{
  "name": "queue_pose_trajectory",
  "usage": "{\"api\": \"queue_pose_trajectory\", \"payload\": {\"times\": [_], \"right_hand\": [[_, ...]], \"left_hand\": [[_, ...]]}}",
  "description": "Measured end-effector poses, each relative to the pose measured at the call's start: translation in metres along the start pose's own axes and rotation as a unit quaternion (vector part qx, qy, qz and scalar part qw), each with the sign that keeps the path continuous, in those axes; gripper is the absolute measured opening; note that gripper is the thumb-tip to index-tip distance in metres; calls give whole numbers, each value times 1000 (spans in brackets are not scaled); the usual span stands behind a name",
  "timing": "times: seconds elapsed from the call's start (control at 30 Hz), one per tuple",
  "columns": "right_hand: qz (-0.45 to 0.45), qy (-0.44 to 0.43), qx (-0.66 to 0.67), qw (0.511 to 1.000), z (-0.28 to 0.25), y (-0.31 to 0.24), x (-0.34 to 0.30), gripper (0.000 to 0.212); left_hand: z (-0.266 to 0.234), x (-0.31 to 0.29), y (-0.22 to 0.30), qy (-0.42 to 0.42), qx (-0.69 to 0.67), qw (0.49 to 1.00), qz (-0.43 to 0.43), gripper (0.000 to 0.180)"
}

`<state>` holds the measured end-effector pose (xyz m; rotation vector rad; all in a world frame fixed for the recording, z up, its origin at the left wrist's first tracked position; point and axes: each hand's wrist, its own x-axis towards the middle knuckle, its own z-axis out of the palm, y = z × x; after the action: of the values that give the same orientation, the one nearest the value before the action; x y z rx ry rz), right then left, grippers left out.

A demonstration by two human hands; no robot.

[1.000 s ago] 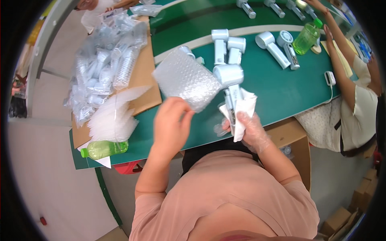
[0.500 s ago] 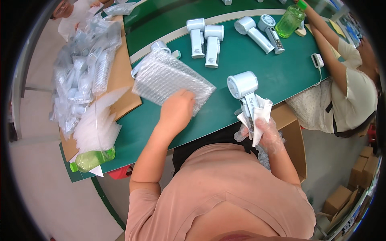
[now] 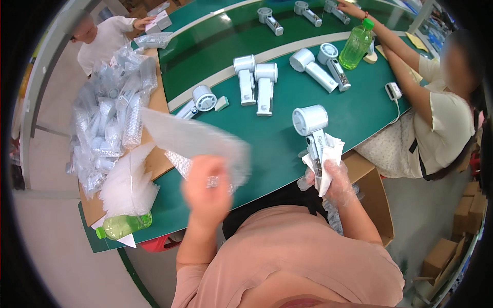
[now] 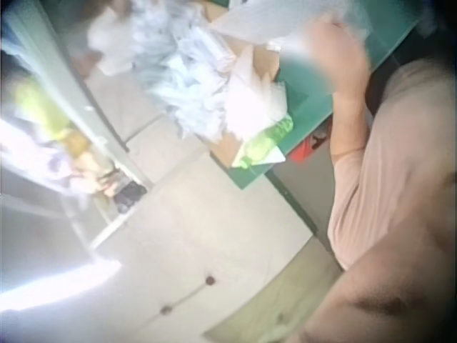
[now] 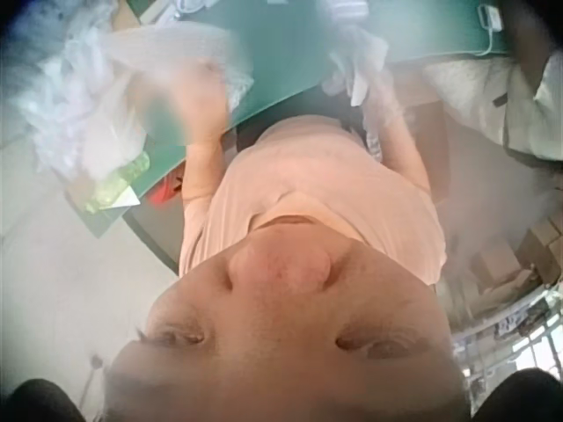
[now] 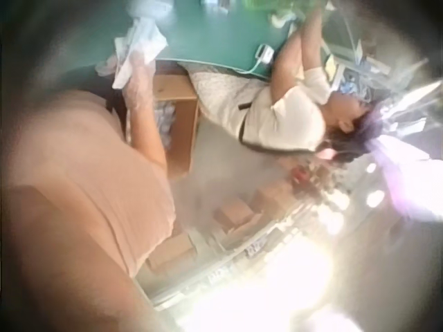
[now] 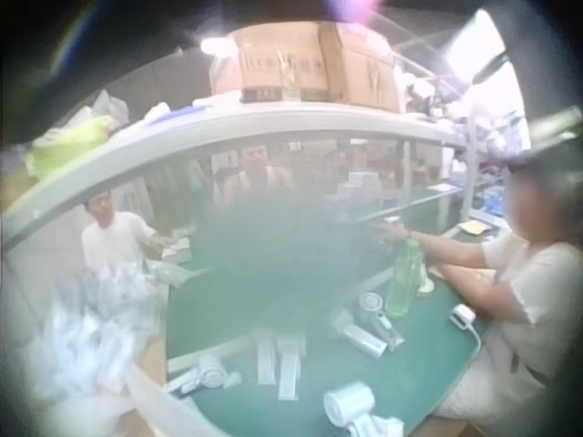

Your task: The person wipes handheld electronic devices with a white cloth, occasionally applying liquid from a green bottle. They handle bubble wrap and place cleaned devices on the table. The process is repetitive, focusing on cleaning multiple similar devices one at a time.

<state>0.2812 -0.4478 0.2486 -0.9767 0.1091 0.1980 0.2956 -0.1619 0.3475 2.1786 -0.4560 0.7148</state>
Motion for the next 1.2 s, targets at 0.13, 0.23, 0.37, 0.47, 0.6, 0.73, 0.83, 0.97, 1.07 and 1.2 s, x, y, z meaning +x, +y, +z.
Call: {"api": "queue_pose_trajectory", "payload": {"times": [0.13, 0.23, 0.37, 0.47, 0.6, 0.73, 0.83, 0.97, 1.07, 1.2], "right_hand": [[-20, 23, -2, 1000, -19, 5, -1, 67], [-17, 51, -33, 998, -22, -3, -20, 62], [45, 86, -72, 993, -23, -5, -47, 70], [99, 15, -56, 993, -5, -8, -46, 75], [159, -2, -73, 985, 9, -3, -35, 62], [236, 68, -170, 954, 26, -13, -24, 50], [253, 44, -179, 950, 41, -28, -21, 49], [304, 39, -213, 928, 52, -40, -19, 44], [291, 6, -202, 935, 52, -36, -20, 42], [274, -26, -207, 939, 51, -29, -16, 42]], "left_hand": [[88, -11, -41, -181, -51, 982, -2, 9], [114, -15, -63, -224, -76, 969, -66, 10], [92, 7, -49, -311, -137, 930, -142, 12], [97, 3, -46, -313, -139, 924, -172, 12], [101, -2, -75, -314, -256, 880, -247, 14], [100, 5, -79, -265, -259, 882, -290, 11], [99, 0, -71, -230, -268, 877, -325, 9], [99, -7, -23, -193, 55, 980, 14, 7], [104, 4, -30, -169, 7, 986, -4, 8], [115, 27, -81, -208, -179, 937, -218, 12]]}}
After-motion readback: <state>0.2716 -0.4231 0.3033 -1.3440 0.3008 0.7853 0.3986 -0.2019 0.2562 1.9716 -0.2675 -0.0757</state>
